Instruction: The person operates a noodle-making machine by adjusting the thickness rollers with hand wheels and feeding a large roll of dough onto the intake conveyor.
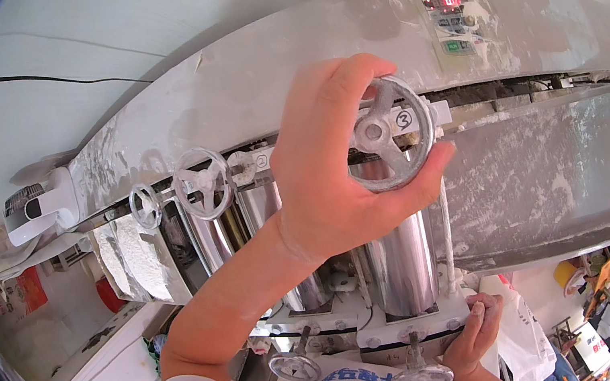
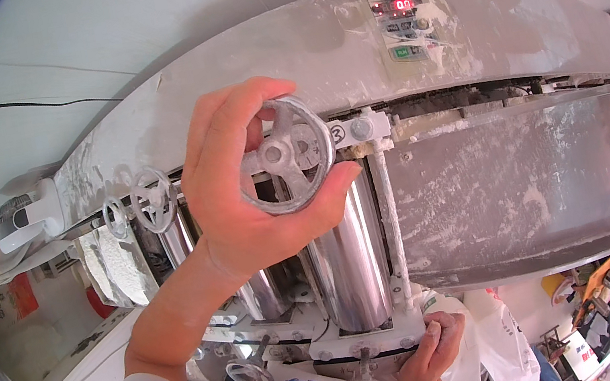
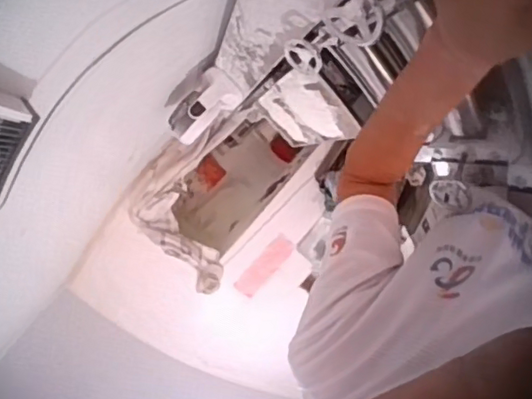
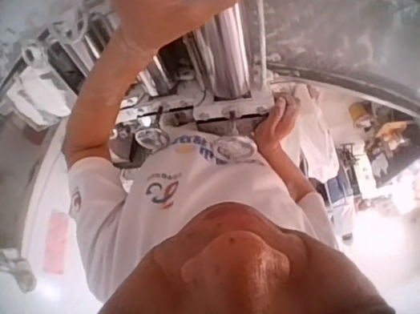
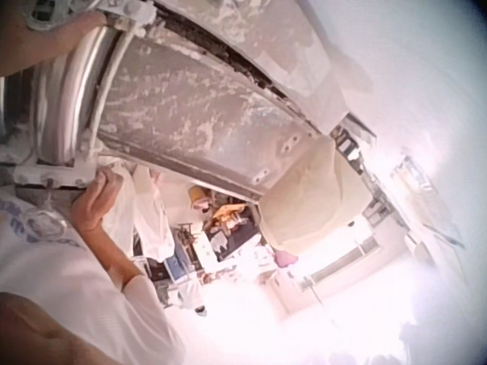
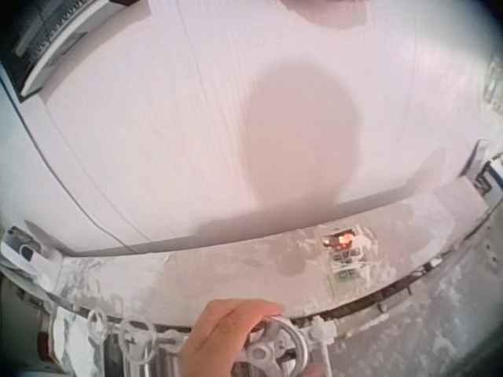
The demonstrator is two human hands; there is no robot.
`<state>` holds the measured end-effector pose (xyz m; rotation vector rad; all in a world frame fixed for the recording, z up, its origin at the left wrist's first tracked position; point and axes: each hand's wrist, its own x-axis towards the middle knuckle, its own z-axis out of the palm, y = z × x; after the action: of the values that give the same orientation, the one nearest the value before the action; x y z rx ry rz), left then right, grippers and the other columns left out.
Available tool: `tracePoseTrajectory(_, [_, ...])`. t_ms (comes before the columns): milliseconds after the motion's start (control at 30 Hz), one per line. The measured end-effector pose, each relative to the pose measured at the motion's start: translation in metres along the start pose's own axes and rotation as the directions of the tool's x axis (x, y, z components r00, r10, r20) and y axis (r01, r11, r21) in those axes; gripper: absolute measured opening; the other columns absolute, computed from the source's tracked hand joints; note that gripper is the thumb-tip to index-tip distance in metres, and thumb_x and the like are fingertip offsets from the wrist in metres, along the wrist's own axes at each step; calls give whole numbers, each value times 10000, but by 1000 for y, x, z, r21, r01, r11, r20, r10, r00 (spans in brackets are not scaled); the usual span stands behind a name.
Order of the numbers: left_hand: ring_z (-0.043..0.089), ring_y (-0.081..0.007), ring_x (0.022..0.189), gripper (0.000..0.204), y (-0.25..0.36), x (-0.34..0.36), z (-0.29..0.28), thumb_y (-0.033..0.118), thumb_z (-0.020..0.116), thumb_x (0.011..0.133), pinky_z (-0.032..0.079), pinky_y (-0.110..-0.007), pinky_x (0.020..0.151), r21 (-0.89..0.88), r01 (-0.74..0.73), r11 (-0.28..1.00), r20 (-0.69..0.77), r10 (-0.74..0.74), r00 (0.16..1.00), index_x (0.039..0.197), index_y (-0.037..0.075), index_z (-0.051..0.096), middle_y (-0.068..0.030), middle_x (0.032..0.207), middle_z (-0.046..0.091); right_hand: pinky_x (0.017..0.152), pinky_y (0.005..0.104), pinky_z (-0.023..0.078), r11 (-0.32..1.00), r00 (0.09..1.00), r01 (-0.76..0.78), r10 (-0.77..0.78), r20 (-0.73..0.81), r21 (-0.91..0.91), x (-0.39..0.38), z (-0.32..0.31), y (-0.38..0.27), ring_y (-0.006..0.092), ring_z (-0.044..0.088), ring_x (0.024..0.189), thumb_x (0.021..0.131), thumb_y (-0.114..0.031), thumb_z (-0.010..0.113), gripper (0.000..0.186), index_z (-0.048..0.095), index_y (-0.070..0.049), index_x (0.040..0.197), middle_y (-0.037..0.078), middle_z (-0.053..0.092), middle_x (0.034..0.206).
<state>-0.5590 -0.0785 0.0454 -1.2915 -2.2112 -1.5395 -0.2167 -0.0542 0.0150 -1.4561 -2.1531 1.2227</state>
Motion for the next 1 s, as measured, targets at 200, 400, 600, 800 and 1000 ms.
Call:
tracePoseTrajectory(200, [552, -153, 795, 627, 0, 2, -1, 114, 902, 596, 461, -273, 670, 13, -26, 1000, 5, 26, 1000, 1167, 13, 663, -75, 1041, 611, 795, 368, 414, 1000, 1000, -16, 16, -7, -12, 1, 0, -6, 264, 487, 843, 949, -76, 422, 197, 574, 48, 962, 142, 488, 935])
tracePoseTrajectory(400, [554, -159, 793, 614, 0, 3, -1, 111, 891, 590, 461, -276, 678, 17, -22, 1000, -1, 22, 1000, 1154, 13, 667, -75, 1026, 615, 800, 363, 412, 1000, 1000, -9, 9, 1, -5, 2, -2, -6, 262, 484, 843, 949, -70, 418, 196, 575, 46, 961, 141, 485, 929])
tracePoseTrajectory(600, [561, -173, 795, 611, -3, 2, -3, 108, 883, 582, 466, -280, 682, 25, -41, 999, 24, 41, 999, 1148, 23, 669, -76, 1011, 620, 797, 361, 410, 1000, 1000, 16, -16, 1, 1, 1, 0, 0, 259, 482, 841, 965, -80, 426, 194, 574, 45, 974, 140, 485, 928])
tracePoseTrajectory(800, [563, -177, 792, 594, -1, 3, -4, 107, 878, 584, 466, -285, 682, 36, -72, 997, 19, 71, 997, 1137, 39, 673, -72, 989, 621, 806, 357, 414, 1000, 1000, 0, 0, 1, 10, -1, -2, -2, 253, 487, 852, 989, -91, 429, 199, 573, 45, 981, 137, 489, 935])
tracePoseTrajectory(1000, [624, -225, 869, 578, 1, -2, -4, 166, 896, 642, 508, -342, 764, 155, -59, 986, 56, 51, 997, 1165, 61, 671, -83, 1021, 655, 825, 368, 446, 998, 998, 63, -63, -15, -3, -5, -5, 5, 263, 530, 868, 1043, -112, 437, 217, 576, 48, 997, 141, 549, 943])
